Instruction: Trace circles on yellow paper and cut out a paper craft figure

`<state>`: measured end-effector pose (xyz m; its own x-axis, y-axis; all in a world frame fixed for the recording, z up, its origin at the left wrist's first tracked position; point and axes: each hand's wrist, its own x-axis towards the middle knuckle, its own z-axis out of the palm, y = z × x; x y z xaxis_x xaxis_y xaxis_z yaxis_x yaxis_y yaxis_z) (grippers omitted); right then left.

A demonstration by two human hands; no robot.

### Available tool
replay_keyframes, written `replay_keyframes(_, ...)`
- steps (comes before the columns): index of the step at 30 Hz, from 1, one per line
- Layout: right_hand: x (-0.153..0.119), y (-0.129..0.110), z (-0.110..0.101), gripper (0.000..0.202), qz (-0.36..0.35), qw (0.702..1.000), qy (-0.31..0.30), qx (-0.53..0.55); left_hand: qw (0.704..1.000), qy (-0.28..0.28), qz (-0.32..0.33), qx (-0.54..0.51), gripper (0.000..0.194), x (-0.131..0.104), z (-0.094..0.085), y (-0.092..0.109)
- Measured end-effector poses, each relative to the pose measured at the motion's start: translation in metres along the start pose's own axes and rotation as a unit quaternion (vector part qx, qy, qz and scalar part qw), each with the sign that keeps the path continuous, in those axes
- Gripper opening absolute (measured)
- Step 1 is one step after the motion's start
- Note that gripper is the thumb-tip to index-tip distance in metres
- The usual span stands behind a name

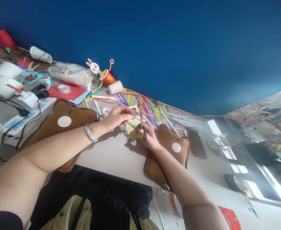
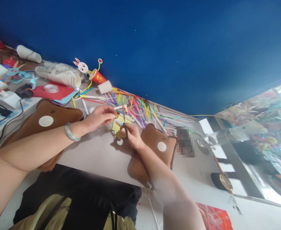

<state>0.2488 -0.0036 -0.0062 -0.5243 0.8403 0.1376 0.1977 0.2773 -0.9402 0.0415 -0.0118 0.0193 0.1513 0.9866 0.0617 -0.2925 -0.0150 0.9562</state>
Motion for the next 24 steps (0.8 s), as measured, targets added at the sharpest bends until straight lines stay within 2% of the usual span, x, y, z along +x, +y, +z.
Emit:
replay_keyframes(7,0.001,0.004,0.000,0.056,-0.030,0.999,0.030,0.007,1.000,-0.003,-0.004,-0.016,0.010,0.003,-0.003,-0.009)
replay_keyframes(17,0.000,0.000,-0.001,0.060,-0.003,0.999,-0.010,-0.034,0.998,0.045,-0.029,-0.040,0.013,0.003,0.002,0.001)
replay_keyframes(20,0.000,-0.001,0.000,0.059,-0.002,0.999,-0.018,-0.032,0.997,0.046,-0.048,-0.042,0.015,0.003,0.002,0.003)
replay_keyframes(24,0.000,-0.003,0.001,0.058,0.009,0.999,-0.039,-0.013,0.998,0.039,-0.031,-0.030,0.013,0.003,0.001,0.002)
